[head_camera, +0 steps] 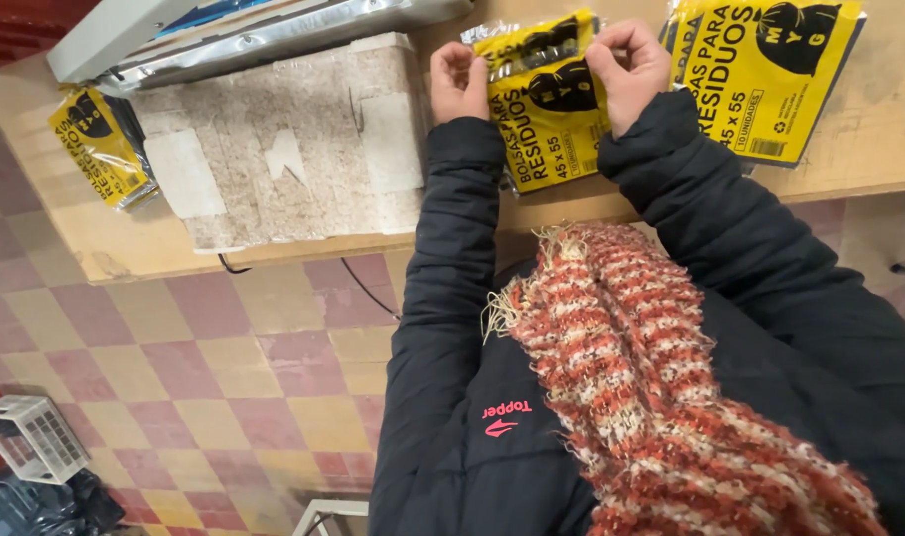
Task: Sealing and organizing stacks of yellow and black plastic bags using a manual impulse sealer at a workbench.
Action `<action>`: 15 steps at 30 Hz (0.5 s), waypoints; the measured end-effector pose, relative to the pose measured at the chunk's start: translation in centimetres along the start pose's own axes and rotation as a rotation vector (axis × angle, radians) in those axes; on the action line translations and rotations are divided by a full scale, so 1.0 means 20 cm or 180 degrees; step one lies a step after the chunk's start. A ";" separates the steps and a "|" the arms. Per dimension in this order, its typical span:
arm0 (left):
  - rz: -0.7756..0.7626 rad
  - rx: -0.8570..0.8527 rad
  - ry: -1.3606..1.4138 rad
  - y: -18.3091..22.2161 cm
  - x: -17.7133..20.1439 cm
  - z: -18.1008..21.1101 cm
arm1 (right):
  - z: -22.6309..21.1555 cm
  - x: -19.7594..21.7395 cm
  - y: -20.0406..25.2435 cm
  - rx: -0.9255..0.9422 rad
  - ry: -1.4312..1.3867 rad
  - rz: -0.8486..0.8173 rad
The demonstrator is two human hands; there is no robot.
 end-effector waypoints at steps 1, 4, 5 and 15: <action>-0.0002 0.0002 -0.0004 0.00 0.00 -0.06 | 0.03 0.00 -0.02 -0.0002 -0.0003 0.0003; -0.0407 0.0419 0.0305 0.02 -0.03 -0.16 | 0.10 0.00 -0.05 0.0110 -0.0297 0.0047; -0.0655 0.0041 0.0446 0.04 -0.06 -0.06 | 0.11 0.00 -0.06 0.0189 -0.0415 0.0059; -0.1985 0.0262 0.2202 0.21 -0.26 0.83 | -0.18 0.17 0.04 0.0332 -0.0830 0.0405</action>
Point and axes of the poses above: each hand's wrist, its own y-axis away from the middle knuckle, its own x-axis out of the back of the hand, z = x × y, the point moved 6 cm from there along -y, towards the middle knuckle, and after that the axes turned 4 degrees about -z, right-handed, at the moved point
